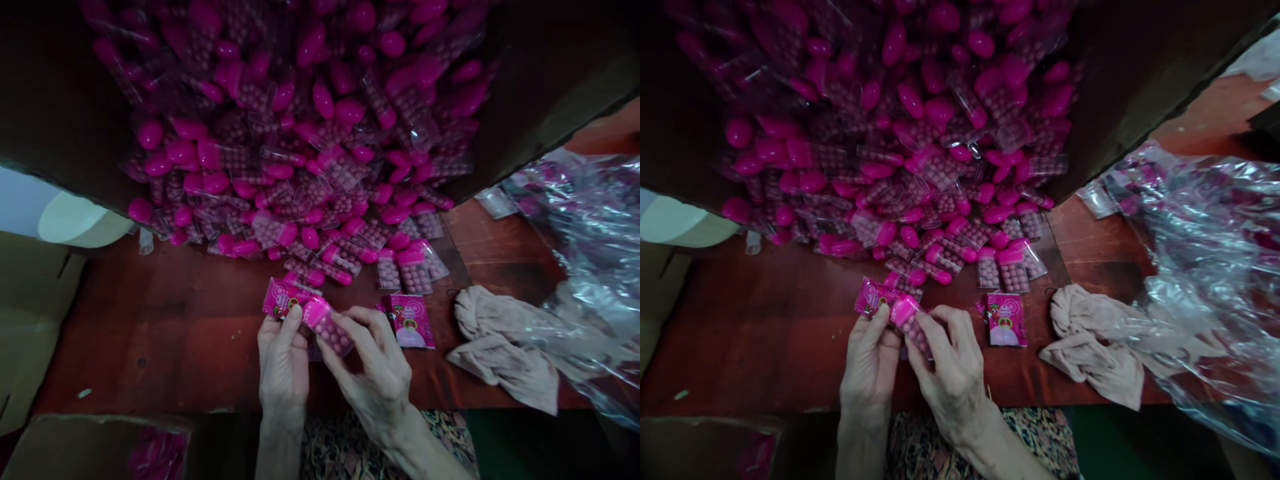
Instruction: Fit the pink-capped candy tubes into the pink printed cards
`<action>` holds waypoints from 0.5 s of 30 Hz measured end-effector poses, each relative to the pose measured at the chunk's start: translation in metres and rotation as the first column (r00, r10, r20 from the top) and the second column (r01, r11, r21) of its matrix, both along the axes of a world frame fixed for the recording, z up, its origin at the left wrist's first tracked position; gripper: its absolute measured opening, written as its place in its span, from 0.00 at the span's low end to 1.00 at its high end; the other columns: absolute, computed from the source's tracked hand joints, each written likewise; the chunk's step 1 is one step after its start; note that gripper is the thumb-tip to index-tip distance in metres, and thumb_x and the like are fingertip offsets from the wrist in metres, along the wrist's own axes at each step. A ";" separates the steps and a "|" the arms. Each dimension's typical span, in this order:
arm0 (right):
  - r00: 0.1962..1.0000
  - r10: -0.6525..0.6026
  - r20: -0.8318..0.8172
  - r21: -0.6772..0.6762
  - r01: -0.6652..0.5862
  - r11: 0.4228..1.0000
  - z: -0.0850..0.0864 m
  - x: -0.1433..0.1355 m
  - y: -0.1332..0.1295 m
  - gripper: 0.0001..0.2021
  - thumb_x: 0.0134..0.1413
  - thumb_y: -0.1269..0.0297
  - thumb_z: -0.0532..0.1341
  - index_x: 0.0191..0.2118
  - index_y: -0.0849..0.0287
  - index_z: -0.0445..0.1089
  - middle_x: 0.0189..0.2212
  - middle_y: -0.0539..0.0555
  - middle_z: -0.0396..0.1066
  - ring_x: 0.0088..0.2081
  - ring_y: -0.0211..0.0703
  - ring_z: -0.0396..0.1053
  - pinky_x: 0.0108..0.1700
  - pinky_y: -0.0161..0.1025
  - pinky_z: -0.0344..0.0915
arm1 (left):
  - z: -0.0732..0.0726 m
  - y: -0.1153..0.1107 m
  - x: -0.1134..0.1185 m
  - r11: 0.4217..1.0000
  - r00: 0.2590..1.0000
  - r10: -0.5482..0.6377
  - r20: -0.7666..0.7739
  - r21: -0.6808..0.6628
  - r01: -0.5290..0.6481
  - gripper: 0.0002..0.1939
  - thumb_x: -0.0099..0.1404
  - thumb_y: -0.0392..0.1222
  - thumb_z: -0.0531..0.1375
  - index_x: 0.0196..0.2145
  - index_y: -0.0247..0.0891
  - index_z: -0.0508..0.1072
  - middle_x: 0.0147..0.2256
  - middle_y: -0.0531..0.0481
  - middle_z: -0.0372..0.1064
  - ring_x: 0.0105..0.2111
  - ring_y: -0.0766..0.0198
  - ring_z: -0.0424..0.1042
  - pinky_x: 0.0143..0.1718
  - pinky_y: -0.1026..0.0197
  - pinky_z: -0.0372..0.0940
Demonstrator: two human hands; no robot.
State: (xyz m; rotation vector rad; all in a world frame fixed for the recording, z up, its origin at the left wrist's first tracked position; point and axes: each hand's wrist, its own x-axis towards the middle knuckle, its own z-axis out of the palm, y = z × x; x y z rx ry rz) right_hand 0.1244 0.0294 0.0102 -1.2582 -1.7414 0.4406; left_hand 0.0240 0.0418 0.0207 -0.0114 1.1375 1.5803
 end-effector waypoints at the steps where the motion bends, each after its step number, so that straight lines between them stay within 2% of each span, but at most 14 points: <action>1: 1.000 0.001 -0.004 0.006 -0.001 1.000 0.000 0.000 0.000 0.15 0.49 0.78 0.60 0.44 0.60 0.66 0.36 0.56 0.63 0.37 0.44 0.65 0.36 0.40 0.69 | 0.001 0.000 0.000 1.000 1.000 -0.005 0.002 0.006 0.005 0.06 0.50 0.34 0.66 0.29 0.36 0.75 0.27 0.50 0.76 0.27 0.67 0.73 0.35 0.64 0.67; 6: 1.000 0.031 -0.002 0.025 -0.031 0.999 0.003 0.000 -0.001 0.15 0.49 0.77 0.60 0.44 0.59 0.66 0.36 0.55 0.63 0.37 0.42 0.66 0.34 0.38 0.70 | 0.006 -0.002 -0.001 0.999 0.999 -0.009 -0.034 0.039 0.010 0.06 0.49 0.35 0.67 0.27 0.36 0.75 0.26 0.52 0.75 0.25 0.69 0.73 0.33 0.67 0.67; 11: 0.997 0.055 -0.063 0.046 -0.052 0.998 0.009 0.000 -0.001 0.15 0.49 0.79 0.60 0.43 0.59 0.66 0.35 0.54 0.62 0.36 0.40 0.66 0.34 0.35 0.70 | 0.010 -0.006 -0.001 0.992 0.996 -0.042 -0.076 0.115 0.051 0.11 0.48 0.35 0.67 0.32 0.38 0.75 0.27 0.50 0.75 0.27 0.67 0.74 0.33 0.65 0.68; 15: 0.997 0.033 -0.065 0.040 -0.031 0.999 0.011 -0.001 -0.001 0.15 0.48 0.78 0.60 0.43 0.59 0.66 0.34 0.53 0.62 0.35 0.39 0.66 0.34 0.35 0.71 | 0.012 -0.004 0.003 0.994 0.996 -0.050 -0.078 0.093 0.057 0.13 0.47 0.33 0.67 0.33 0.38 0.75 0.28 0.50 0.75 0.27 0.67 0.73 0.33 0.65 0.68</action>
